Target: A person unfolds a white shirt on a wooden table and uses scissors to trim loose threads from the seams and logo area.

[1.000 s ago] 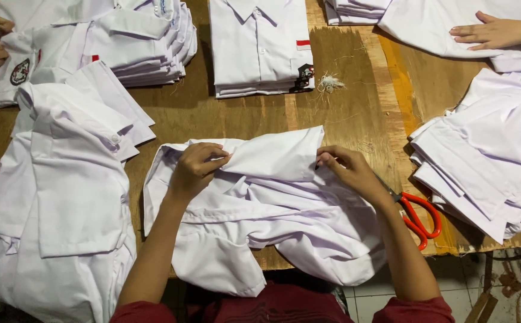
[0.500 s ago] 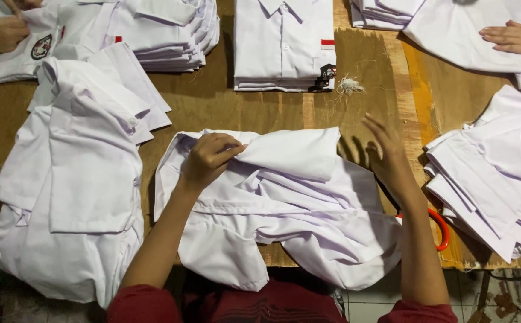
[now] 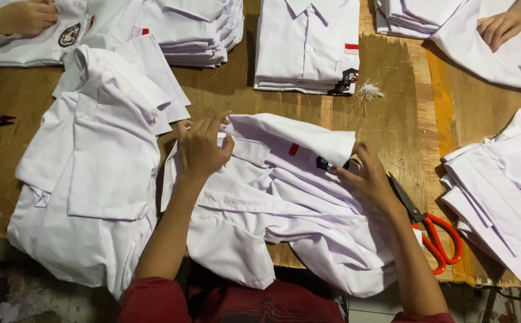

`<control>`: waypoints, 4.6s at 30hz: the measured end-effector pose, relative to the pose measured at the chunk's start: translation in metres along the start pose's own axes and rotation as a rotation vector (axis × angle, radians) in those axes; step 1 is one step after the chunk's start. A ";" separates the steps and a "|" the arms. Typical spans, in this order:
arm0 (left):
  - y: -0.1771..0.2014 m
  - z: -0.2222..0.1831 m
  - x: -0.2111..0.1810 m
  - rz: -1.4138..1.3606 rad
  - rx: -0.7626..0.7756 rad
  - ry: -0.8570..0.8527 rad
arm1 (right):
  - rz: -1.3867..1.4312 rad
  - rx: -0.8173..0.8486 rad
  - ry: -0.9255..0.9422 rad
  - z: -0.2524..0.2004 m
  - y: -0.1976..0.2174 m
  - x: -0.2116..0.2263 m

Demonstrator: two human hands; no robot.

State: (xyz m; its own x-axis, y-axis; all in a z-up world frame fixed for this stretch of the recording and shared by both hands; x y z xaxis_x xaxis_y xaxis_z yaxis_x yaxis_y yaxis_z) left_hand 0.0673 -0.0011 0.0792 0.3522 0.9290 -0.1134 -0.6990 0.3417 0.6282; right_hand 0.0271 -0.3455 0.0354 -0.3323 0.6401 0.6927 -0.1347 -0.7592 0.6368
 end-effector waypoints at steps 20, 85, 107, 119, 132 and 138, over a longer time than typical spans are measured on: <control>-0.034 -0.033 0.012 0.121 0.436 0.153 | 0.380 -0.060 -0.468 0.079 -0.021 -0.082; -0.076 -0.030 -0.113 -0.374 0.319 -0.340 | 0.273 -0.306 -0.212 0.052 -0.044 -0.041; -0.074 -0.030 -0.112 -0.419 0.236 -0.349 | 0.224 -0.054 -0.137 0.048 -0.040 -0.044; -0.066 0.004 -0.128 -0.458 0.142 -0.228 | 0.505 -0.061 -0.147 0.044 -0.044 -0.035; -0.063 0.011 -0.143 -0.527 0.032 -0.295 | 0.532 -0.010 -0.164 0.044 -0.048 -0.031; -0.078 0.003 -0.142 -0.504 0.028 -0.293 | 0.515 0.004 -0.168 0.043 -0.050 -0.038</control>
State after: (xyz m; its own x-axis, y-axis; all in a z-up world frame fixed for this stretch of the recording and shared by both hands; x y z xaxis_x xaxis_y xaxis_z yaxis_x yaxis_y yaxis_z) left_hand 0.0730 -0.1603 0.0486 0.7976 0.5731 -0.1882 -0.3852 0.7241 0.5721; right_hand 0.0865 -0.3271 -0.0081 -0.2001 0.1952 0.9602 0.0100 -0.9795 0.2012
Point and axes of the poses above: each hand's wrist, its own z-axis towards the middle knuckle, its own y-axis out of the back of the hand, x = y × z, the point moved 9 cm from there along z, towards the middle knuckle, and after that the axes turned 9 degrees about -x, right-handed, at the moved point
